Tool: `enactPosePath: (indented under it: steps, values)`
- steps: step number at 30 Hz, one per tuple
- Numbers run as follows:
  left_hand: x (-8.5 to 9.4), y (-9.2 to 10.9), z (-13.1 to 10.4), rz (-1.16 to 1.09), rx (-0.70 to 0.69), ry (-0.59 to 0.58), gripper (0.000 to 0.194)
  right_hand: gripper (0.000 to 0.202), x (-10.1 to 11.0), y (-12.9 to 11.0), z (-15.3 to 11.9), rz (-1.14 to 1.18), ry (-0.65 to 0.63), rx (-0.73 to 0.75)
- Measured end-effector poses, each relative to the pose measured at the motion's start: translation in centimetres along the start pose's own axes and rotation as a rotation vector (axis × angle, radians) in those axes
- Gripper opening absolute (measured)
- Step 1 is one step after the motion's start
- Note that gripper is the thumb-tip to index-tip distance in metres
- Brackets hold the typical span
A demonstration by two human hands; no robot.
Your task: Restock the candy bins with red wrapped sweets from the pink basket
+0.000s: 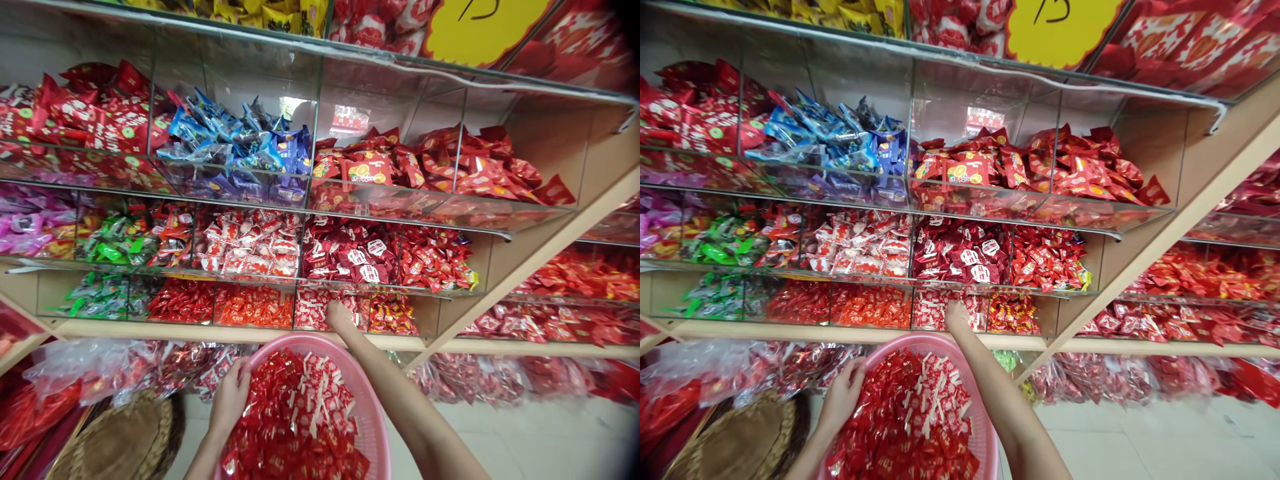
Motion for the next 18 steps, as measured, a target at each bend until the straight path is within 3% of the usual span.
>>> enactPosePath:
  steps: [5,13,15,18]
  values:
    - [0.1,0.1,0.1,0.015,0.004,0.006,0.030,0.028,0.4,0.6,-0.5,0.016,0.022,0.032]
    - [0.0,0.0,0.2,0.016,-0.007,0.017,0.028,0.030,3.7,3.1,-3.1,0.067,0.104,0.158]
    - [0.1,0.0,0.3,0.024,-0.004,0.020,0.028,0.025,2.9,3.7,-4.7,0.108,0.061,0.207]
    - [0.1,0.1,0.2,0.027,0.001,0.025,0.030,0.015,-0.9,4.4,-7.4,0.197,-0.153,0.264]
Point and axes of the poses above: each hand's wrist, its own z-axis towards the middle knuckle, its own x-axis out of the back of the hand, y = z × x, the point moved 3 cm from there along z, towards the middle knuckle, and after that the axes turned 4 degrees about -z, right-handed, at the moved point
